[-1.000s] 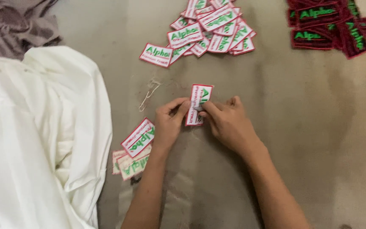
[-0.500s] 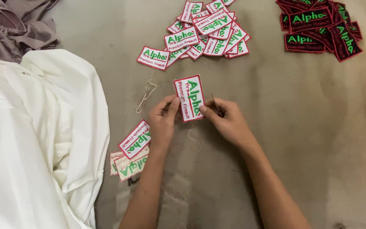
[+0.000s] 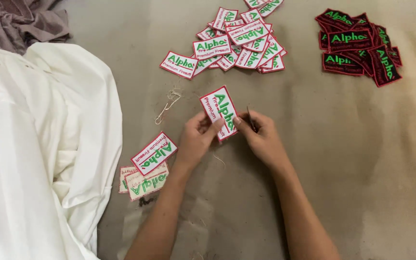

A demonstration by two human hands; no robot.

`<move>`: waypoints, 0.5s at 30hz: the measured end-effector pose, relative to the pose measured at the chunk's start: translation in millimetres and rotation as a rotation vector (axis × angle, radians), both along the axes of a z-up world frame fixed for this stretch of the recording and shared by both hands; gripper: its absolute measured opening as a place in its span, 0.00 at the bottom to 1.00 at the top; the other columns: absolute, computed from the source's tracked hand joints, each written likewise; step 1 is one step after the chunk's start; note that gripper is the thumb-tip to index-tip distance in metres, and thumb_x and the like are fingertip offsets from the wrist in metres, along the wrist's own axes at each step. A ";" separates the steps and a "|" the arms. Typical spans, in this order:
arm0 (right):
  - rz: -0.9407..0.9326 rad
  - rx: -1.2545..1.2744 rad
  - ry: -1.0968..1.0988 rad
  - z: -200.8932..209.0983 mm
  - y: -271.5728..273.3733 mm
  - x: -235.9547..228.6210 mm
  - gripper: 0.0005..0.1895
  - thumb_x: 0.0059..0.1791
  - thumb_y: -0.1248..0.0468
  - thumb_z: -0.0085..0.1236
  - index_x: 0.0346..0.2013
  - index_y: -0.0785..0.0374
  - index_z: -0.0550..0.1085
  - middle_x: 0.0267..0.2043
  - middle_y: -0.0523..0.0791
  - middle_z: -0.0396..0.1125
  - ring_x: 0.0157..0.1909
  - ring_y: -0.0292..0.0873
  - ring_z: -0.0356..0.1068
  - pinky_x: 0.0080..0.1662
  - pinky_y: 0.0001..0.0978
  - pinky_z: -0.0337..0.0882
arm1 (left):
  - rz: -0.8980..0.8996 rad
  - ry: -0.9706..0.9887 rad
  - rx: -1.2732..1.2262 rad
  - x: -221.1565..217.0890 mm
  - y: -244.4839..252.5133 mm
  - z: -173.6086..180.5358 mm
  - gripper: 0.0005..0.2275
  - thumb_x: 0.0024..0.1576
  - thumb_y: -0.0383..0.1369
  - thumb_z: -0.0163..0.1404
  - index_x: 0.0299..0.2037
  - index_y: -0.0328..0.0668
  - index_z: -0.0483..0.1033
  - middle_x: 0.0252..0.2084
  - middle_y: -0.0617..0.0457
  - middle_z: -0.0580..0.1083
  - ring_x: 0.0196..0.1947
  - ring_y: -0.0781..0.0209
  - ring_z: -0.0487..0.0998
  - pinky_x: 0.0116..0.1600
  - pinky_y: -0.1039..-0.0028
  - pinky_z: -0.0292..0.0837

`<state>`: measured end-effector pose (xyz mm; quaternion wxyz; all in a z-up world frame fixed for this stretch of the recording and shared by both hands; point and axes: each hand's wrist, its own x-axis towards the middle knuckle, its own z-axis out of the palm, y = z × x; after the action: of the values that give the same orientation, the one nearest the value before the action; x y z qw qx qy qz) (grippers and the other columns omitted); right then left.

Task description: Trimming excess threads from fabric labels using small snips

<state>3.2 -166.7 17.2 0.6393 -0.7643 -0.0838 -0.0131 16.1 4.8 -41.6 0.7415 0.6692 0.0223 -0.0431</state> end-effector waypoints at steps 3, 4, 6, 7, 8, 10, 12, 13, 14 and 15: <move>-0.038 -0.040 -0.058 -5.2 -6.1 3.3 0.11 0.56 0.62 0.59 0.32 0.65 0.78 0.21 0.42 0.64 0.28 0.35 0.59 0.34 0.28 0.60 | -0.019 -0.026 -0.018 -8.7 2.8 33.0 0.13 0.63 0.38 0.53 0.42 0.32 0.80 0.30 0.41 0.79 0.28 0.56 0.83 0.31 0.67 0.83; -0.046 -0.040 -0.063 -10.1 -9.7 6.2 0.11 0.56 0.62 0.59 0.32 0.65 0.78 0.21 0.42 0.64 0.28 0.35 0.59 0.34 0.28 0.60 | -0.026 -0.031 -0.018 -8.6 2.9 37.7 0.13 0.63 0.38 0.53 0.42 0.32 0.80 0.30 0.41 0.79 0.28 0.56 0.83 0.31 0.67 0.83; -0.066 -0.026 -0.128 -21.5 -15.6 6.5 0.12 0.58 0.59 0.58 0.35 0.63 0.78 0.23 0.44 0.66 0.28 0.37 0.60 0.35 0.30 0.60 | -0.060 -0.059 -0.010 -15.8 4.4 45.4 0.13 0.64 0.35 0.51 0.45 0.28 0.79 0.32 0.38 0.78 0.31 0.54 0.84 0.35 0.66 0.83; -0.069 -0.024 -0.124 -19.5 -14.7 3.7 0.12 0.58 0.59 0.58 0.35 0.63 0.78 0.23 0.44 0.66 0.28 0.37 0.60 0.35 0.30 0.60 | -0.062 -0.056 -0.008 -16.5 2.8 41.3 0.13 0.64 0.35 0.51 0.45 0.28 0.79 0.32 0.38 0.78 0.31 0.54 0.84 0.35 0.66 0.83; -0.107 -0.013 -0.087 -16.9 -13.6 1.3 0.11 0.58 0.61 0.57 0.35 0.65 0.78 0.23 0.42 0.63 0.29 0.36 0.58 0.35 0.30 0.58 | -0.047 -0.070 -0.031 -16.9 1.5 37.6 0.13 0.63 0.34 0.53 0.45 0.26 0.79 0.33 0.37 0.78 0.32 0.53 0.84 0.36 0.66 0.84; -0.141 -0.004 -0.070 -12.1 -13.7 8.3 0.11 0.57 0.63 0.56 0.34 0.66 0.77 0.22 0.41 0.59 0.29 0.36 0.56 0.35 0.29 0.57 | -0.029 -0.106 -0.058 -7.2 -0.6 30.8 0.12 0.62 0.32 0.54 0.45 0.25 0.80 0.33 0.36 0.78 0.33 0.53 0.84 0.37 0.66 0.84; -0.092 -0.017 -0.014 -17.3 -14.3 6.8 0.10 0.55 0.59 0.61 0.34 0.62 0.79 0.21 0.39 0.60 0.27 0.33 0.56 0.33 0.27 0.57 | 0.024 -0.063 -0.199 -6.9 -0.2 16.7 0.13 0.60 0.28 0.57 0.47 0.20 0.77 0.35 0.34 0.77 0.34 0.50 0.83 0.40 0.64 0.86; -0.090 -0.011 -0.012 -12.0 -10.7 3.8 0.10 0.55 0.59 0.61 0.34 0.62 0.79 0.21 0.39 0.60 0.27 0.33 0.56 0.33 0.27 0.57 | 0.026 -0.062 -0.194 -6.5 1.1 12.6 0.13 0.60 0.28 0.57 0.47 0.20 0.77 0.35 0.34 0.77 0.34 0.50 0.83 0.40 0.64 0.86; -0.041 -0.012 0.005 -6.4 -7.1 1.0 0.10 0.53 0.60 0.63 0.34 0.64 0.79 0.20 0.40 0.59 0.27 0.34 0.56 0.33 0.28 0.57 | 0.032 -0.077 -0.173 -5.8 2.5 8.7 0.14 0.59 0.28 0.57 0.48 0.19 0.75 0.37 0.34 0.76 0.35 0.50 0.83 0.41 0.65 0.85; 0.008 -0.017 0.016 0.0 -4.7 0.2 0.10 0.51 0.60 0.66 0.35 0.66 0.79 0.20 0.40 0.59 0.26 0.36 0.55 0.33 0.29 0.57 | 0.037 -0.096 -0.156 -2.9 2.6 4.9 0.15 0.58 0.28 0.58 0.49 0.18 0.73 0.39 0.34 0.76 0.36 0.50 0.83 0.42 0.66 0.85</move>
<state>3.3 -171.3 17.2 0.6335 -0.7694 -0.0819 -0.0038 13.2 7.5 -36.7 0.7922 0.6102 -0.0044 0.0014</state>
